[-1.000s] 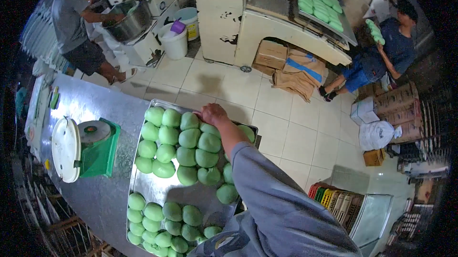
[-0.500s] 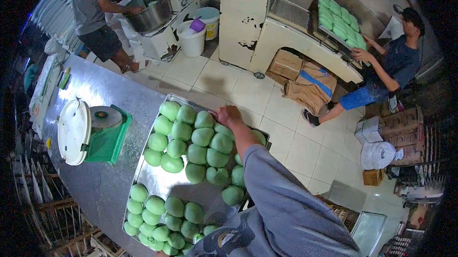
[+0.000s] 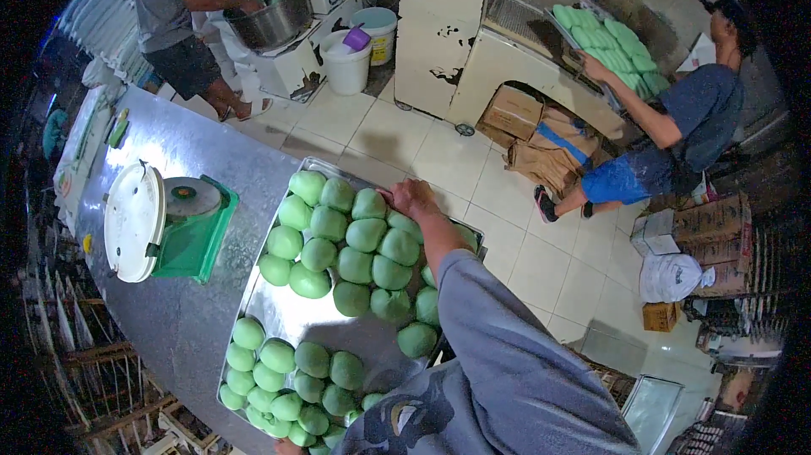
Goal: Using an industrial roller to flatten and shape green dough balls into elongated loaves.
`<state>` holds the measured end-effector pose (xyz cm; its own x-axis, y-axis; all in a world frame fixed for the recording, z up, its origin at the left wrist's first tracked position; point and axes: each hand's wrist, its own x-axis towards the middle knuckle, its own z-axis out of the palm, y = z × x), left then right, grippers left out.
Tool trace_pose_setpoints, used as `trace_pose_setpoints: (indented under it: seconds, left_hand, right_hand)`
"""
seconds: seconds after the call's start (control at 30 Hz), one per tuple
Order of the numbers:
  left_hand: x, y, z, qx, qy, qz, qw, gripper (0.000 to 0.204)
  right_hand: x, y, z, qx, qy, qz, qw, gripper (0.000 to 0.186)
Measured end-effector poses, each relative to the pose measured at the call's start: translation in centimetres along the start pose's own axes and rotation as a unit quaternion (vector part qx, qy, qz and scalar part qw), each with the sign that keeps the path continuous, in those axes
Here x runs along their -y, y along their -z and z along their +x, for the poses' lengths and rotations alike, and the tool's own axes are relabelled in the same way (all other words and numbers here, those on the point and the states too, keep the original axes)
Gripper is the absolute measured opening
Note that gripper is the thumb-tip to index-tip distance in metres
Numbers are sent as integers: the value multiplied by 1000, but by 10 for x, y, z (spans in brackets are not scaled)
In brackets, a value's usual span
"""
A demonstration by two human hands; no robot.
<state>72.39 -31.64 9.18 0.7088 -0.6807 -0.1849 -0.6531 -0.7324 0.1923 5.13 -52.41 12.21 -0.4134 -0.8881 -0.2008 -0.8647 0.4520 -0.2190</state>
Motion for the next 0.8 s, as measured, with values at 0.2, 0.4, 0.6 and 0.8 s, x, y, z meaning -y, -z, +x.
trace_pose_setpoints:
  seconds: [0.2, 0.4, 0.6, 0.8]
  left_hand:
    - [26, -21, 10, -33, 26, 15, 999, 59]
    - [24, -25, 13, -25, -9, -41, 999, 59]
    - [60, -32, -20, -36, -63, -72, 995, 54]
    - [68, -38, -103, -39, -107, -75, 991, 48]
  right_hand:
    - [-3, -4, 0, -34, 17, 27, 999, 61]
    - [-12, 0, 3, 4, 5, 48, 999, 66]
    - [-13, 4, 30, 62, -10, 84, 994, 71]
    - [-25, 5, 84, 105, 69, 145, 981, 66]
